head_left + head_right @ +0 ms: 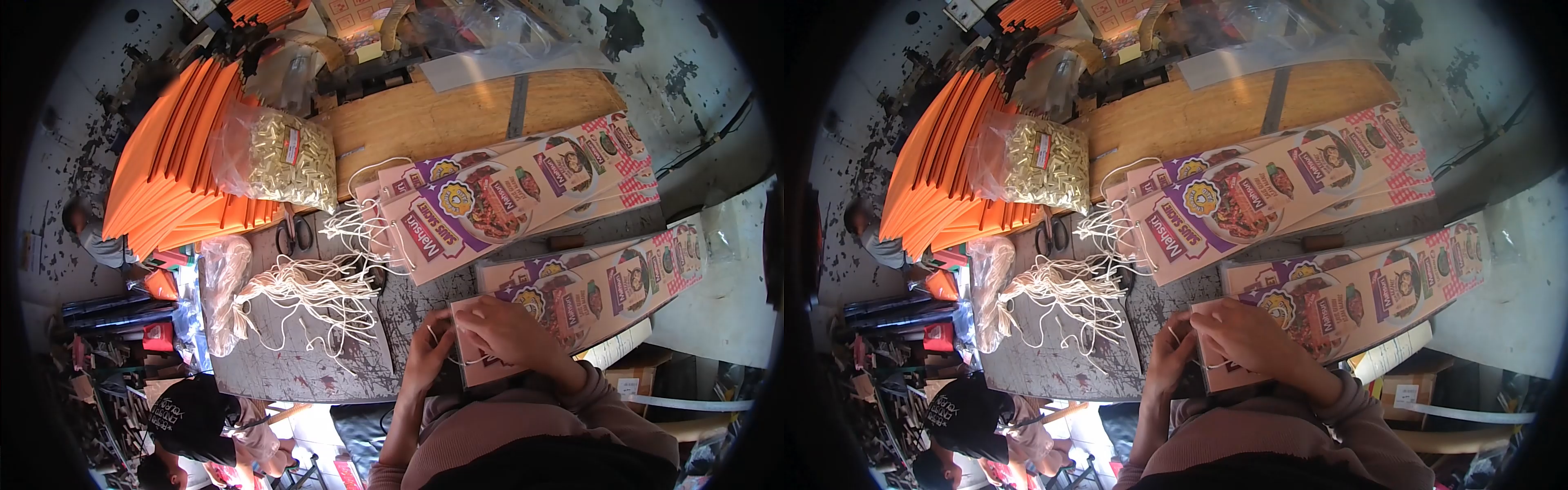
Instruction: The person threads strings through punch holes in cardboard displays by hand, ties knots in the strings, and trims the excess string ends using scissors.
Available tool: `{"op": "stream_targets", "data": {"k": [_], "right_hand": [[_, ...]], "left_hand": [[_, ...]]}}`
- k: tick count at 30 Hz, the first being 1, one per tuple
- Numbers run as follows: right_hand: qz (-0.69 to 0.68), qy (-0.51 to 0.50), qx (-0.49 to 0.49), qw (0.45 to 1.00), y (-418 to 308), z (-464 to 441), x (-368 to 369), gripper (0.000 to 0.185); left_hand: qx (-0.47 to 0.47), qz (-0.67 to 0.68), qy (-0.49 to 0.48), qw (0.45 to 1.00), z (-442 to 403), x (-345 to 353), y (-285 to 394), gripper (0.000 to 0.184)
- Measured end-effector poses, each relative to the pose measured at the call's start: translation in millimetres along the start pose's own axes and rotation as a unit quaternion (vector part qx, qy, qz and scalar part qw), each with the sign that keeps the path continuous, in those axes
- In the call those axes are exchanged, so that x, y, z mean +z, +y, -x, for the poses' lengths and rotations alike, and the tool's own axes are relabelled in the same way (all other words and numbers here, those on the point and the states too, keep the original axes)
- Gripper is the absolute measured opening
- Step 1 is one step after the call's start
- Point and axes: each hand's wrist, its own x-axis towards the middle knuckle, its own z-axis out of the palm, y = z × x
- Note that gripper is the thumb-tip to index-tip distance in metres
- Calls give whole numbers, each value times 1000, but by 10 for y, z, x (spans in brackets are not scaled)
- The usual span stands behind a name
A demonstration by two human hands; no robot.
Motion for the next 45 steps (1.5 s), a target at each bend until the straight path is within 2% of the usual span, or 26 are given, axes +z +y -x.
{"op": "stream_targets", "data": {"k": [3,10,13,15,19,22,24,30,37,45], "right_hand": [[9,-29,1,1000,-8,0,-4,20],[5,-26,-11,1000,7,-4,-3,20],[-30,-18,12,999,23,-8,-28,20],[-32,-77,70,994,19,-38,-125,19],[-61,-61,65,994,38,-17,-108,17],[-61,-26,55,996,39,5,-62,17],[-65,10,45,997,30,-5,-45,13],[-72,33,41,996,8,-10,-37,12],[-59,28,50,997,7,-5,-23,13],[-40,22,10,999,24,16,-38,13]], "left_hand": [[-15,2,-9,1000,13,-39,-45,26],[-24,28,-21,999,4,-52,-49,23],[-28,9,-12,999,6,-19,-10,22],[-30,37,-1,999,17,14,19,22],[-16,85,-20,996,19,-29,-41,22],[-37,70,-9,997,19,1,9,19],[7,-54,12,998,-1,49,32,16],[54,-68,10,996,-38,45,-24,13],[47,-55,16,997,-41,50,-42,11],[67,-81,36,994,-58,102,-22,6]]}}
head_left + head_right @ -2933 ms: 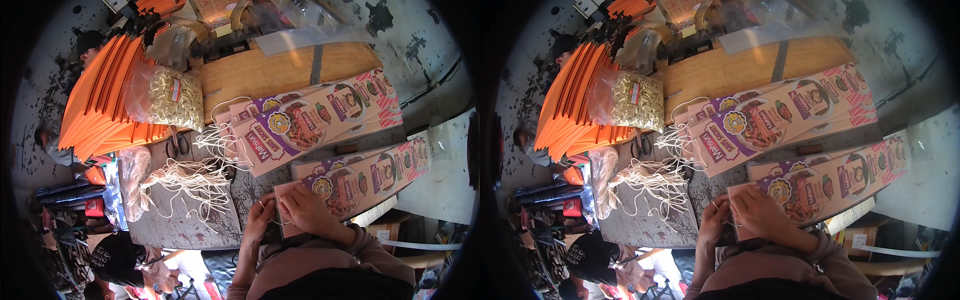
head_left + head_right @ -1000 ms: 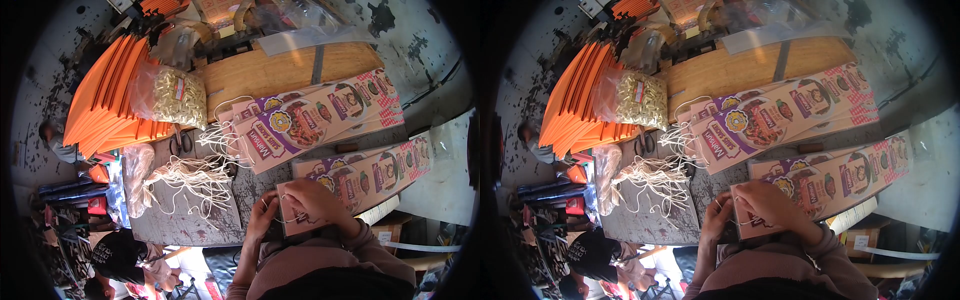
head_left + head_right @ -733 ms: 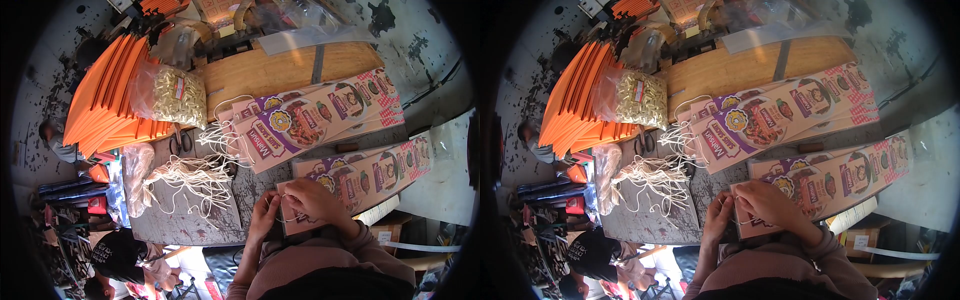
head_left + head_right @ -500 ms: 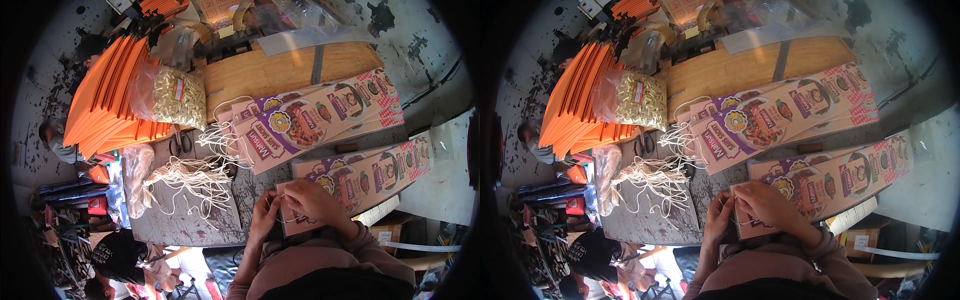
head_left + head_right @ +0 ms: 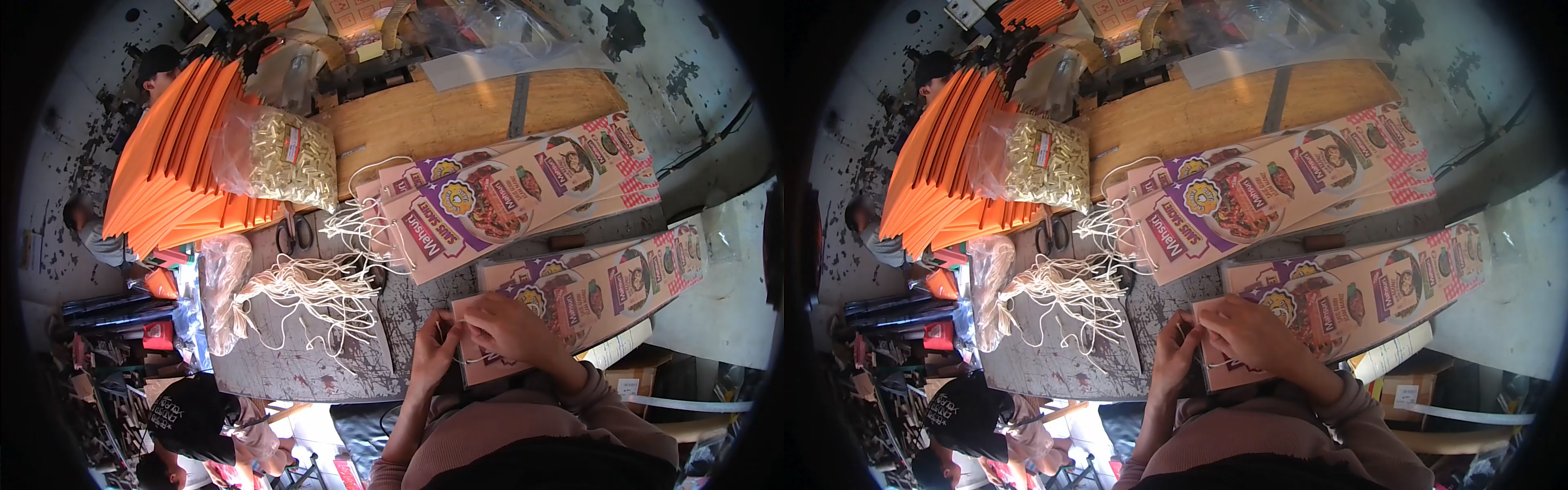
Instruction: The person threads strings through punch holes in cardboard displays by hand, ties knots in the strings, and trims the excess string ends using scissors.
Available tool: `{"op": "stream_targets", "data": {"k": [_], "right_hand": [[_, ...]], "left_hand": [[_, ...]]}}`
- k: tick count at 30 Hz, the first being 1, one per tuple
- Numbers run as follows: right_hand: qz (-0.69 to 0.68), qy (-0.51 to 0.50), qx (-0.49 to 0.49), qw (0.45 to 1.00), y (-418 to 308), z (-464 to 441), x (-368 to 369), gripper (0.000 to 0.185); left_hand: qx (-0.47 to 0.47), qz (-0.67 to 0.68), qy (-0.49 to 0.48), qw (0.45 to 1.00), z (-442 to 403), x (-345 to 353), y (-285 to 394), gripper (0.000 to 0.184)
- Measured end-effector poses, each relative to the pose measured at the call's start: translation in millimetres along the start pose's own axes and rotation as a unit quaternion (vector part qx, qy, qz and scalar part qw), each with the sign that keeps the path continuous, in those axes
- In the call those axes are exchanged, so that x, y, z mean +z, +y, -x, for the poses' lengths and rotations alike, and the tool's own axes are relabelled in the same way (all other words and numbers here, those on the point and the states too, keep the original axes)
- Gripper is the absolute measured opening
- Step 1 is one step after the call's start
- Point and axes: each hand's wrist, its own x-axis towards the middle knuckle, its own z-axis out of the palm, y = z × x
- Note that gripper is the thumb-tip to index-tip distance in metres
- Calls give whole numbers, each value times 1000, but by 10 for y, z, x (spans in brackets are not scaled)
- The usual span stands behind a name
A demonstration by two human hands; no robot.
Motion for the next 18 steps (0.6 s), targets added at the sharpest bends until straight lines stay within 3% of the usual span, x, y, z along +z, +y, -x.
{"op": "stream_targets", "data": {"k": [4,7,13,15,18], "right_hand": [[-16,-4,-3,1000,-11,-9,-15,14],[-32,-29,50,998,-39,-23,-34,14],[6,-4,-8,1000,-5,2,-13,13],[20,-20,-8,1000,18,19,1,18],[33,-33,0,999,23,21,25,16]], "left_hand": [[5,-15,18,1000,-10,16,-28,6],[-33,-49,7,998,-4,7,-2,4],[21,33,32,999,50,34,3,9],[-139,202,-3,969,96,-106,-19,17],[-126,173,-44,976,122,-136,-57,22]]}}
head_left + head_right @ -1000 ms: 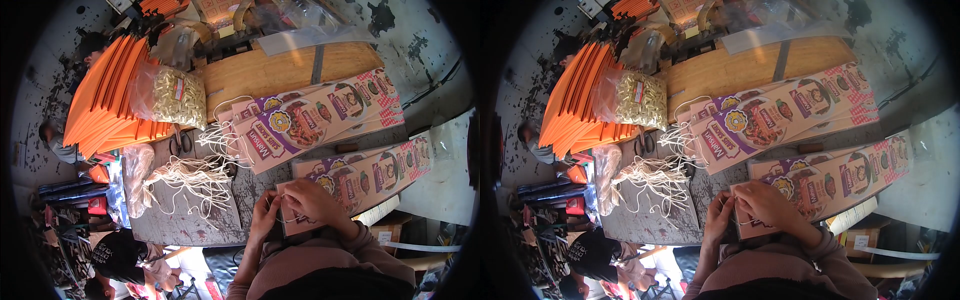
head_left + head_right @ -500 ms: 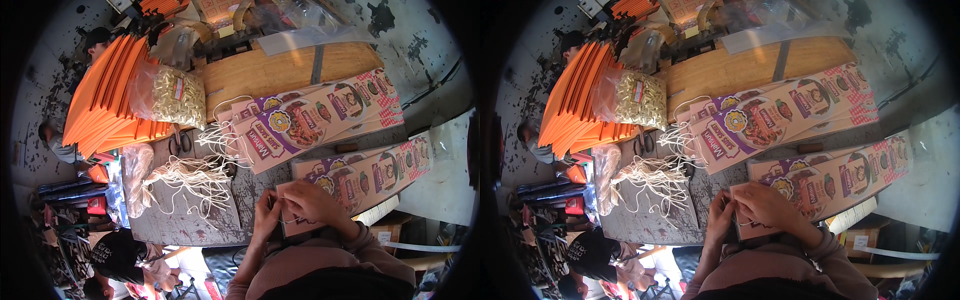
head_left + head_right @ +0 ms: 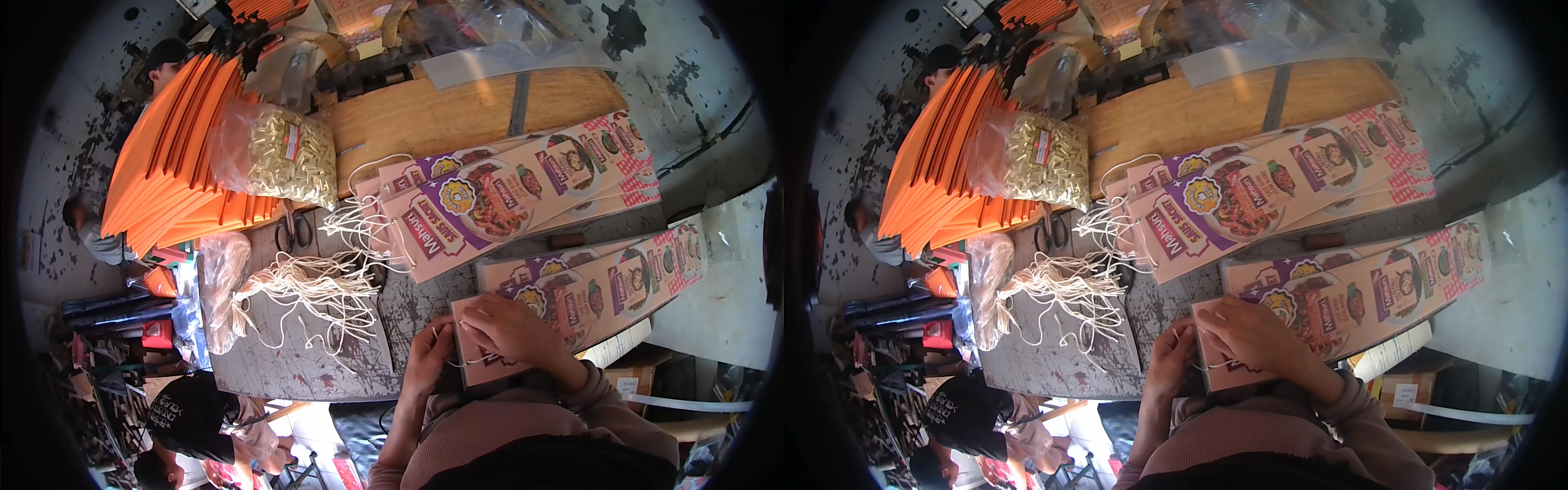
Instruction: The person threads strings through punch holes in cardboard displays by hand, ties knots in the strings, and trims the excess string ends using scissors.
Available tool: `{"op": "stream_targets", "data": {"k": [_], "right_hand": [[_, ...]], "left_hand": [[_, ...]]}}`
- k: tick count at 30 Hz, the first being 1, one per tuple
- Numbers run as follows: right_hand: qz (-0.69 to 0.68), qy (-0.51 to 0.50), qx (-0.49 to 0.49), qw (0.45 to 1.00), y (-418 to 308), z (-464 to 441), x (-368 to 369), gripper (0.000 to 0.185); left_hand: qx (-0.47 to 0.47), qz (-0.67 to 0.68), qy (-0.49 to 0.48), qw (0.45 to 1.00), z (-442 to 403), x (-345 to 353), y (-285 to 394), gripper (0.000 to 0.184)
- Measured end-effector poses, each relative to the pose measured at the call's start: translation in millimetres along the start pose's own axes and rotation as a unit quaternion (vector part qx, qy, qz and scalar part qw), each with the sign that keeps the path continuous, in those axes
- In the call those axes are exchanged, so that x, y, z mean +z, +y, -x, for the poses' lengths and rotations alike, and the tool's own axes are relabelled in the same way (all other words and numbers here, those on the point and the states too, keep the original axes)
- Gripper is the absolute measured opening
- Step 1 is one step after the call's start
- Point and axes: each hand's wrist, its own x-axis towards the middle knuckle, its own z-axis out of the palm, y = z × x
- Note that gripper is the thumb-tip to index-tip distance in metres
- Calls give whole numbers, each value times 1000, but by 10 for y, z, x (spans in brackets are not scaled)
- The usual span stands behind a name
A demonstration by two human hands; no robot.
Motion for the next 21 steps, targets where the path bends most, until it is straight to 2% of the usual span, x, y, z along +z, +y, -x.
{"op": "stream_targets", "data": {"k": [3,13,16,18,21], "right_hand": [[17,6,-3,1000,12,-2,27,12],[43,45,4,998,-8,-25,56,13],[41,54,4,998,-11,-22,42,13],[-2,28,5,1000,-23,-24,11,14],[0,24,-1,1000,-16,-25,13,13]], "left_hand": [[18,-70,21,997,-8,53,18,22],[10,-37,13,999,8,49,45,18],[47,-114,41,992,-5,99,32,16],[133,-160,41,977,-32,176,57,14],[137,-151,52,978,-49,194,52,10]]}}
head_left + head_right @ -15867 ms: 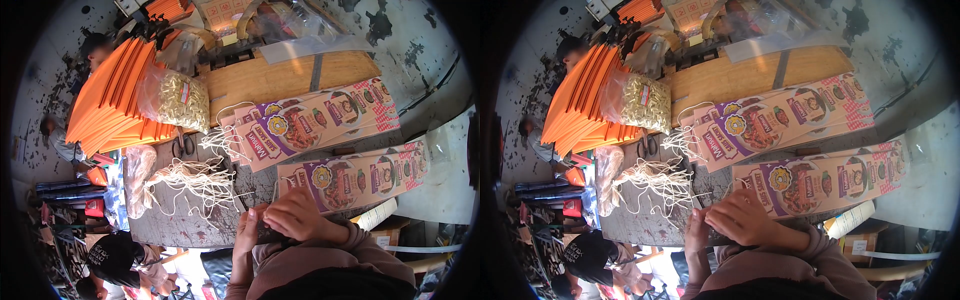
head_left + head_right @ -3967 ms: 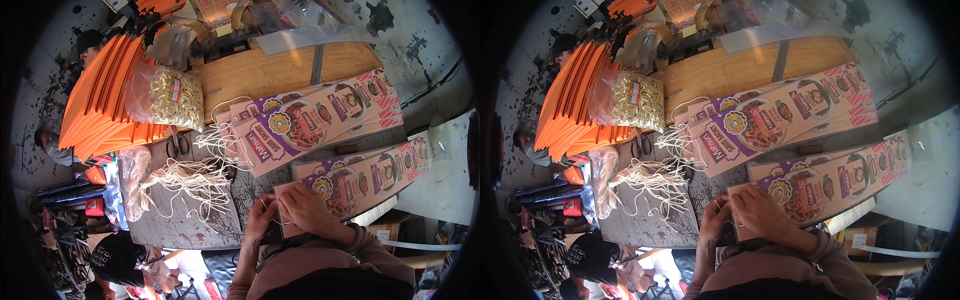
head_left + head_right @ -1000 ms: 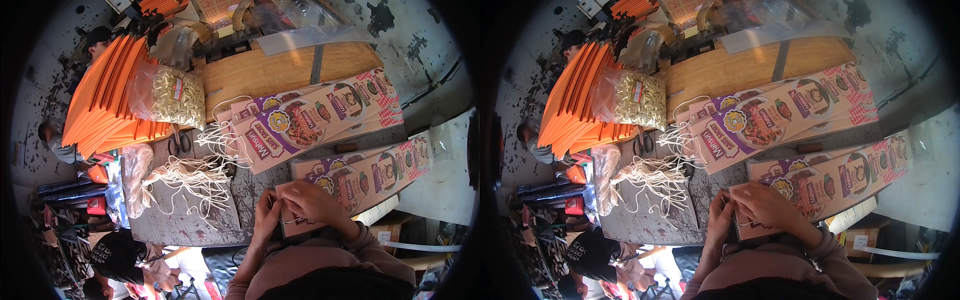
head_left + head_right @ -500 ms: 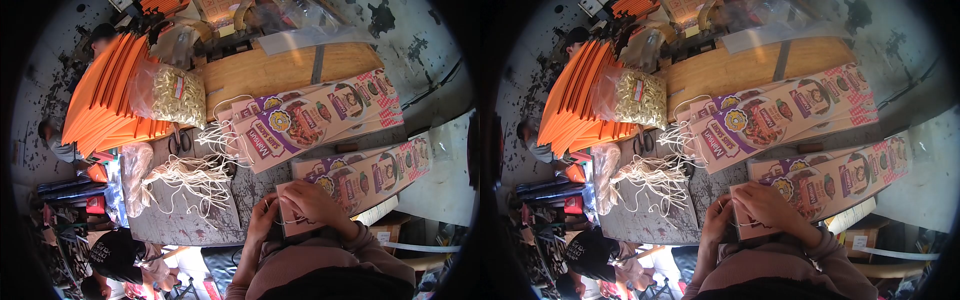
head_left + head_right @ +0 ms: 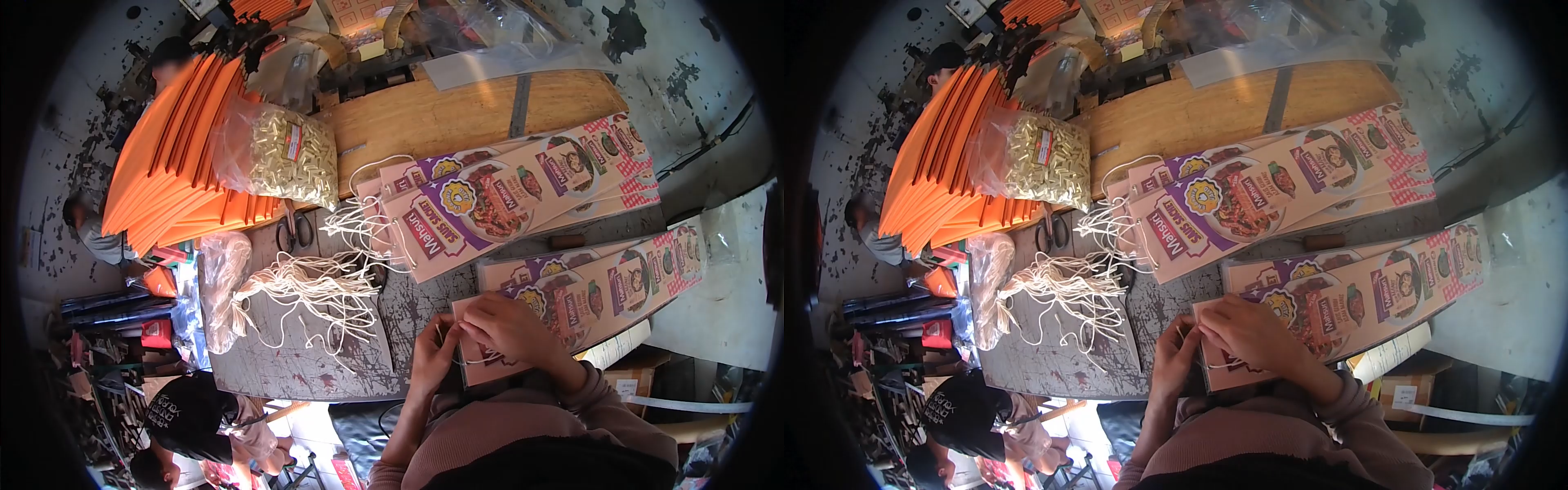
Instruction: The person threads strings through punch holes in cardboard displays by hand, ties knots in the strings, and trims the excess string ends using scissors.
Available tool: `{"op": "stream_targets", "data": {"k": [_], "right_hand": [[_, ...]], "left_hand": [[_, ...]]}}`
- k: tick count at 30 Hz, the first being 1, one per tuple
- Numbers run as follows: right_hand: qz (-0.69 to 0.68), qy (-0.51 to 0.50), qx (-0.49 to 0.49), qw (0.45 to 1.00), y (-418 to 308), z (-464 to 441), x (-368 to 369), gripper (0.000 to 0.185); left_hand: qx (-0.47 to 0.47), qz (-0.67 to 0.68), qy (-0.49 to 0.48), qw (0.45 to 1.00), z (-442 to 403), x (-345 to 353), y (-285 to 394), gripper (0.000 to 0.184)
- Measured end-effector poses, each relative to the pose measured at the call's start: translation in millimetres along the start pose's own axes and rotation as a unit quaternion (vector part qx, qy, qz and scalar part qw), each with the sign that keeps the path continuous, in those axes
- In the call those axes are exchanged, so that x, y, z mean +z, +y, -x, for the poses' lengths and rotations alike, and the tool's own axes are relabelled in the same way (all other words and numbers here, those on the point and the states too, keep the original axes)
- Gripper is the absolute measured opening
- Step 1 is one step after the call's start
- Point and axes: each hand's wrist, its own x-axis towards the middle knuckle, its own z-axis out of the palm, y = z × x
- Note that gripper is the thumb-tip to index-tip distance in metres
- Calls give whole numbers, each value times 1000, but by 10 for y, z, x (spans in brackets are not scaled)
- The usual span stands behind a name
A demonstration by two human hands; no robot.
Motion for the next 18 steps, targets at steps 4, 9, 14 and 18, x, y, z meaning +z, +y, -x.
{"op": "stream_targets", "data": {"k": [4,9,14,18], "right_hand": [[-2,-5,-3,1000,-12,-1,-16,12],[31,-5,-6,999,-23,5,-10,16],[77,5,-43,996,5,33,60,20],[111,-19,-49,992,-35,18,23,22]], "left_hand": [[-17,-24,10,1000,-21,-7,-68,8],[-6,-26,19,999,-32,35,-44,7],[-27,29,22,999,-3,8,-83,12],[-147,162,-24,975,53,-149,-54,20]]}}
